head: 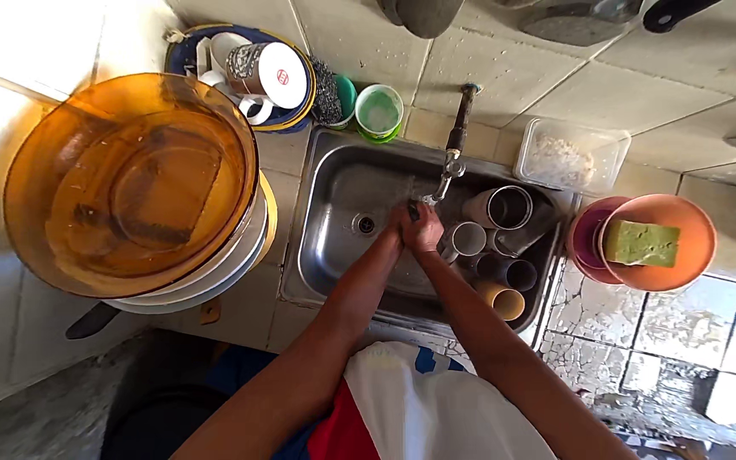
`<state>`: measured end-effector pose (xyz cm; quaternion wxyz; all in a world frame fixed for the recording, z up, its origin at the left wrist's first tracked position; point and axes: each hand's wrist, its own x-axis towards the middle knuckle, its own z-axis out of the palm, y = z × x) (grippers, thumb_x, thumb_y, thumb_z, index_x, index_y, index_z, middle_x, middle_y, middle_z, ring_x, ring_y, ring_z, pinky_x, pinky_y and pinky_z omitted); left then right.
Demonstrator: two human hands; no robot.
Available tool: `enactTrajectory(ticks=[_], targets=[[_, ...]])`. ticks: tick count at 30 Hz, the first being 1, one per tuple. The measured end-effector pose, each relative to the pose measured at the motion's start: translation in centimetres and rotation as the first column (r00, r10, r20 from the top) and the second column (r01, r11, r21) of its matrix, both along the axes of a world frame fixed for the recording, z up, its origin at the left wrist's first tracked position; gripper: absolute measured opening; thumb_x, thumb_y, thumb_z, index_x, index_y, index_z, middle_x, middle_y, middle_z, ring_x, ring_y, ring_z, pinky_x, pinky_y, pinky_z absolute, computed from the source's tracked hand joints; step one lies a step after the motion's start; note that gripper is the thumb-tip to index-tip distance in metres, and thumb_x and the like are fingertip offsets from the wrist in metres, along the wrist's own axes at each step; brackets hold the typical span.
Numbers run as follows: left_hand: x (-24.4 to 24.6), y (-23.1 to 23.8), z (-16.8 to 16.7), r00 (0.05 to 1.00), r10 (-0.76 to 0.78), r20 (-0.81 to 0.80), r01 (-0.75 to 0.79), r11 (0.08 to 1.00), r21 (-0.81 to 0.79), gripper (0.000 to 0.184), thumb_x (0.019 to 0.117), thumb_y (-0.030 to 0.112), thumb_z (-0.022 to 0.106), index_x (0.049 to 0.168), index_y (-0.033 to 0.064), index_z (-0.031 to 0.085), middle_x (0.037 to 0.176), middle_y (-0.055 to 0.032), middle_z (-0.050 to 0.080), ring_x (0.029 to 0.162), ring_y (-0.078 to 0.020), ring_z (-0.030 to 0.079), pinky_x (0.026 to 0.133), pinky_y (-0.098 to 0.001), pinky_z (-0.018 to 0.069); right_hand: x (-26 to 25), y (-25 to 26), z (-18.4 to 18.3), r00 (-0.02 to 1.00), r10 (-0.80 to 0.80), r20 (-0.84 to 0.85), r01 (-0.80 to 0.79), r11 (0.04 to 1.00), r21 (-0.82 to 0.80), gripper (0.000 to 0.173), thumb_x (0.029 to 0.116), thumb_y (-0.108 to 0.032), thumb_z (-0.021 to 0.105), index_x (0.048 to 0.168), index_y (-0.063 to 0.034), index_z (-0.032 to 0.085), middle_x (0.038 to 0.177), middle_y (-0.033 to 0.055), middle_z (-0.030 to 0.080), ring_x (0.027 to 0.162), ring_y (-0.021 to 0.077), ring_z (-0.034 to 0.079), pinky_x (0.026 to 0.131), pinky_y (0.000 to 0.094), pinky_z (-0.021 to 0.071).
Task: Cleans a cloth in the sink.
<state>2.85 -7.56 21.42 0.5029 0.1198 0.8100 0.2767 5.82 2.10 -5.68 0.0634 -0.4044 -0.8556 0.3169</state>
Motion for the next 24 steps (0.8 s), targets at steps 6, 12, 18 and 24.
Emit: enactTrajectory(ticks=[6, 12, 18, 24], targets=[[-2.4, 2.9, -30.0, 0.680, 0.519, 0.518, -0.665, 0.734, 0.138, 0.041, 0.1081, 0.040, 0.044, 0.111, 0.0044, 0.065, 0.091, -0.0088, 0.064, 0.077, -0.0174, 0.061, 0.068, -0.0371, 0.0527, -2.0, 3.4, -1.2, 0.935, -0.099, 0.341, 0.167, 0.970, -0.175, 0.057, 0.1060, -0.052, 0.042, 0.133, -0.0070, 0.065, 0.133, 0.0237, 0.065, 0.122, 0.0428, 0.063, 0.098, 0.0653, 0.0489], [-5.2, -0.3, -30.6, 0.991, 0.062, -0.118, -0.041, 0.984, 0.173, 0.074, 0.0998, 0.034, 0.065, 0.160, 0.0075, 0.031, 0.157, -0.0221, 0.042, 0.144, -0.0417, 0.041, 0.114, -0.0669, 0.0340, -0.8, 6.8, -1.8, 0.994, -0.098, -0.056, 0.046, 0.805, -0.591, 0.048, 0.1025, -0.033, 0.064, 0.132, 0.0050, 0.059, 0.129, 0.0239, 0.065, 0.122, 0.0295, 0.062, 0.109, 0.0460, 0.0474], [-8.4, 4.7, -28.0, 0.979, -0.159, -0.126, 0.202, 0.815, 0.543, 0.095, 0.0751, 0.015, 0.091, 0.154, 0.0063, 0.039, 0.144, -0.0188, 0.057, 0.132, -0.0293, 0.057, 0.112, -0.0500, 0.0461, 0.1, 7.1, -0.1, 0.941, -0.224, -0.254, -0.089, 0.561, -0.823, 0.025, 0.0973, -0.008, 0.066, 0.119, 0.0022, 0.064, 0.105, 0.0079, 0.071, 0.094, 0.0107, 0.067, 0.088, 0.0334, 0.0576], [-11.5, 4.0, -28.3, 0.731, -0.624, -0.277, 0.624, 0.775, -0.098, 0.055, 0.0922, 0.058, 0.068, 0.125, 0.0148, 0.072, 0.122, -0.0147, 0.071, 0.121, -0.0359, 0.061, 0.109, -0.0704, 0.0306, 0.6, 8.3, -1.3, 0.864, -0.307, -0.399, -0.057, 0.727, -0.684, 0.009, 0.0961, -0.006, 0.060, 0.090, -0.0023, 0.066, 0.085, 0.0006, 0.066, 0.081, 0.0053, 0.061, 0.080, 0.0288, 0.0538]])
